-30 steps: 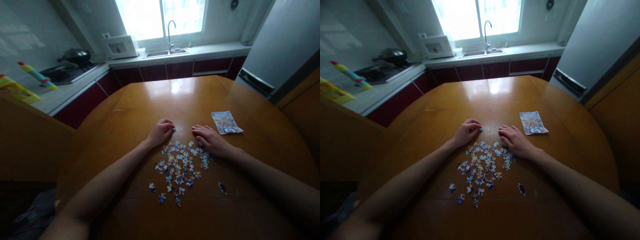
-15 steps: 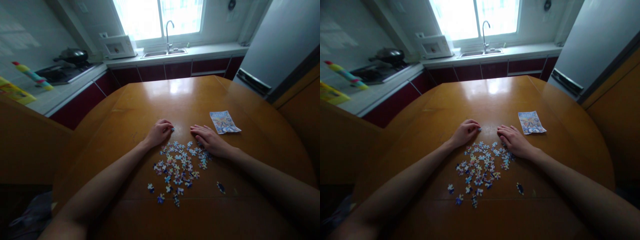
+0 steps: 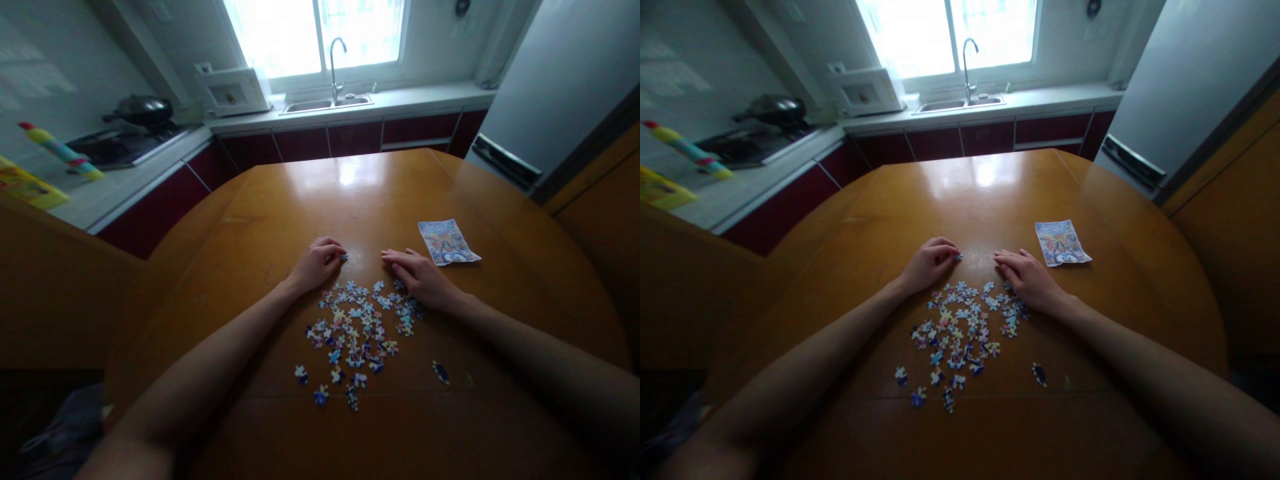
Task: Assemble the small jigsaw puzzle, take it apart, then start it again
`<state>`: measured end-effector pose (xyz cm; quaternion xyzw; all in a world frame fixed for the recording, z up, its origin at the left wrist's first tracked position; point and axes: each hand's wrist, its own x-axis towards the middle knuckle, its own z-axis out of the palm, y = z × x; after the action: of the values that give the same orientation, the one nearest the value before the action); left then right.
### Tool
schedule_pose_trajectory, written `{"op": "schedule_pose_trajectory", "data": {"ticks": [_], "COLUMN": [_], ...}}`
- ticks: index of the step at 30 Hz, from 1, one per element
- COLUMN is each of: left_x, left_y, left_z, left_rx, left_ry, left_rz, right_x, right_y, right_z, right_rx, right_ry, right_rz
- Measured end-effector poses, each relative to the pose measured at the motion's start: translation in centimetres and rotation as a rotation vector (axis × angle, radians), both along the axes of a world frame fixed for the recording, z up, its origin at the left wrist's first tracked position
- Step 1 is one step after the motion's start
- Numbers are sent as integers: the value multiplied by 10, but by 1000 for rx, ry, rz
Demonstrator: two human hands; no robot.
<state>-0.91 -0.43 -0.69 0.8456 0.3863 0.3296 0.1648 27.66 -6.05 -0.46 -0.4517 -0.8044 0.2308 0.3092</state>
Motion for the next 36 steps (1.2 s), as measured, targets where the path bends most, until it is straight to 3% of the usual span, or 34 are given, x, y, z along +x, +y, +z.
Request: {"op": "schedule_pose_trajectory", "data": {"ticks": [6,17,36], "left_x": [0,1,-1], "left_y": [1,0,2], "left_z": [1,3,0], "left_rx": [-32,-23,11], "left_ry": [-6,17,35], "left_rz": [32,28,8], "right_x": [-2,0,1], "right_y": [1,3,4], "right_z": [-2,-4,-3], "right_rx": [-1,42,33], "right_ry": [166,26,49], "right_rz": [-111,-48,-28]}}
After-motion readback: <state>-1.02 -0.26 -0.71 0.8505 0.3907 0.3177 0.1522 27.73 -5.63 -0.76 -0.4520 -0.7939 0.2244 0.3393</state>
